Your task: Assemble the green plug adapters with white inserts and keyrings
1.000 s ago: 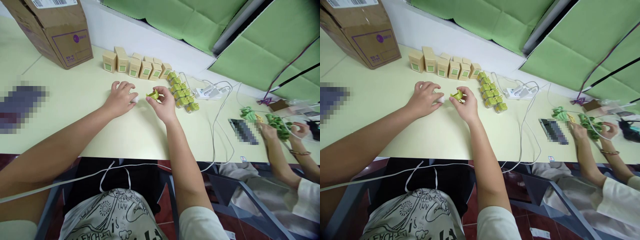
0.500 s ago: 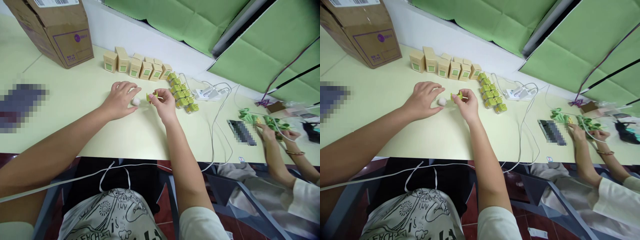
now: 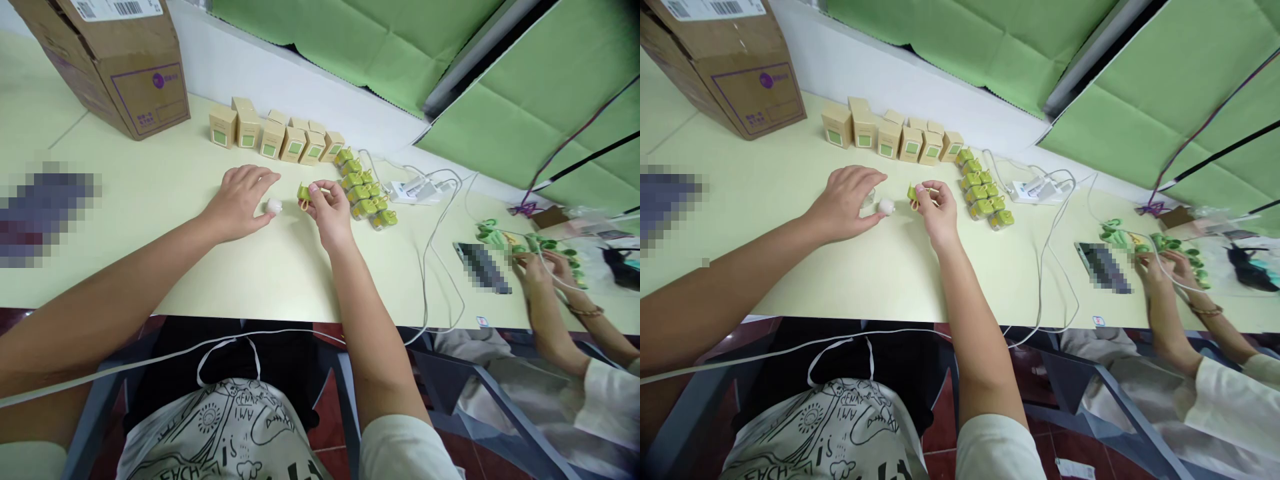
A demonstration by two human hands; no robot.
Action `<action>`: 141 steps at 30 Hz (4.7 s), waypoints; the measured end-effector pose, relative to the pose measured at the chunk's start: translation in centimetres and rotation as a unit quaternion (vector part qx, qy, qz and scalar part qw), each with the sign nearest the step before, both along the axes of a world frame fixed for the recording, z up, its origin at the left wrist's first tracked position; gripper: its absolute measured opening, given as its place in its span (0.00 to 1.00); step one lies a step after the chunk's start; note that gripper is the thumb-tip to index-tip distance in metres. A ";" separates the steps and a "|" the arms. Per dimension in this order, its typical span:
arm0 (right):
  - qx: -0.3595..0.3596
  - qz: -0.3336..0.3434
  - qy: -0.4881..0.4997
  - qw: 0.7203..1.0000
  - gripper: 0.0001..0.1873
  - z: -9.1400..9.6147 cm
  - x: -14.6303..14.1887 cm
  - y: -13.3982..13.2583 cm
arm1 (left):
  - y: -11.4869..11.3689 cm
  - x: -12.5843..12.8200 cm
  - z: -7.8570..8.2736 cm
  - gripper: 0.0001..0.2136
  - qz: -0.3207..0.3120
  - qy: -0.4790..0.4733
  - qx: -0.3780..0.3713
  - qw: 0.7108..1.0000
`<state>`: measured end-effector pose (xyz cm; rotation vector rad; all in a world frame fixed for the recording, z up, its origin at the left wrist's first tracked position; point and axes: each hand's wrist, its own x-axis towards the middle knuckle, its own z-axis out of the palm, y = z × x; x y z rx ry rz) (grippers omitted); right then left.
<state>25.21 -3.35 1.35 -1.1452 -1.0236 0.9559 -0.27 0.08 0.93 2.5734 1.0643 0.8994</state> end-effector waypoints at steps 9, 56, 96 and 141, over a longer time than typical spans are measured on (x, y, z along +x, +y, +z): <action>-0.105 0.041 0.103 0.988 0.26 1.6 -1.5 -1.3 | -0.4 0.3 0.1 0.24 -0.037 -0.062 0.038 0.997; -0.101 0.176 0.084 0.976 0.36 1.5 -2.7 -2.5 | -1.1 1.0 0.3 0.14 -0.050 -0.272 -0.098 0.956; -0.109 0.224 0.083 0.965 0.35 2.5 -3.1 -3.3 | -0.7 1.1 1.0 0.25 -0.058 -0.378 -0.321 0.867; -0.151 0.182 0.090 0.968 0.36 2.2 -3.3 -3.1 | -1.2 1.2 1.0 0.18 -0.076 -0.349 -0.335 0.872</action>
